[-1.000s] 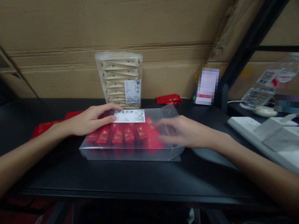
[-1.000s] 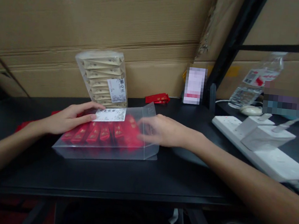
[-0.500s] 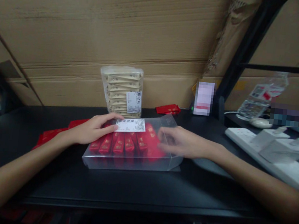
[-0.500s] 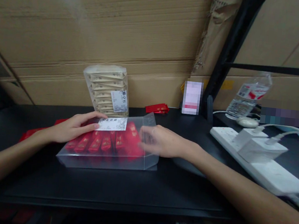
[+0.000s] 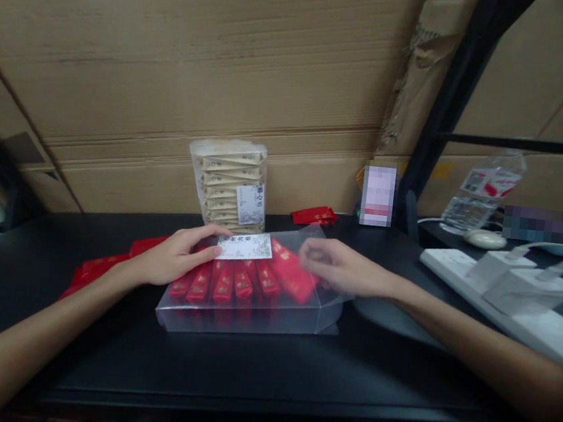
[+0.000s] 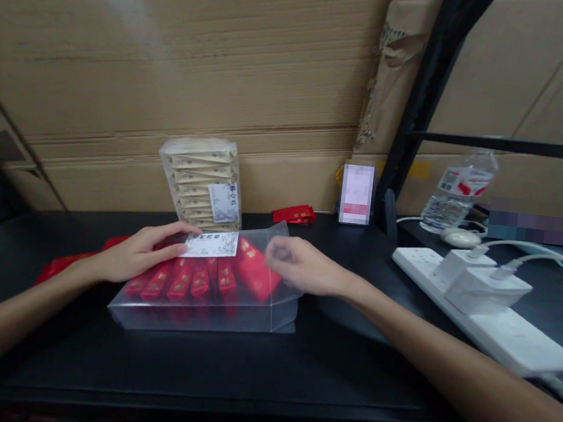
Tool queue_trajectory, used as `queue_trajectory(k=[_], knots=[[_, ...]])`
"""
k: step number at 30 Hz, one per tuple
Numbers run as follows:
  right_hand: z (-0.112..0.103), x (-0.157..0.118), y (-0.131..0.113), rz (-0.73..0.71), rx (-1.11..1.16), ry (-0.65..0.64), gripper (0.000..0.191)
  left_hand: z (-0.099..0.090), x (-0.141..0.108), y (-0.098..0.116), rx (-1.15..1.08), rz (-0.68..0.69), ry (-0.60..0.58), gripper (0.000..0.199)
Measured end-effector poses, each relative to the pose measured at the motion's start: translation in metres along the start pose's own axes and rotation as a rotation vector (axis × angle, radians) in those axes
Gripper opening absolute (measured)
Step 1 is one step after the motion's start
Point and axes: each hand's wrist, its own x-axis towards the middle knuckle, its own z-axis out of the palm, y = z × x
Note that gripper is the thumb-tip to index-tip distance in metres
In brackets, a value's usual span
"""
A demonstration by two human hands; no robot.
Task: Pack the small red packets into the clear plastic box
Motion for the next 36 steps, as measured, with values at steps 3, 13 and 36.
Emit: queue_trajectory(k=[3,13,36], knots=[[-0.004,0.001,-0.003,0.159,0.135,0.049,0.025,0.0,0.0,0.001,-0.004,0.0,0.001,0.04],[-0.034,0.001,-0.014,0.273,0.209,0.439,0.026,0.002,-0.002,-0.002,-0.013,-0.001,0.031,0.038],[-0.036,-0.003,-0.022,-0.054,-0.03,0.728,0.025,0.005,-0.002,-0.004,-0.024,0.005,0.072,0.036]])
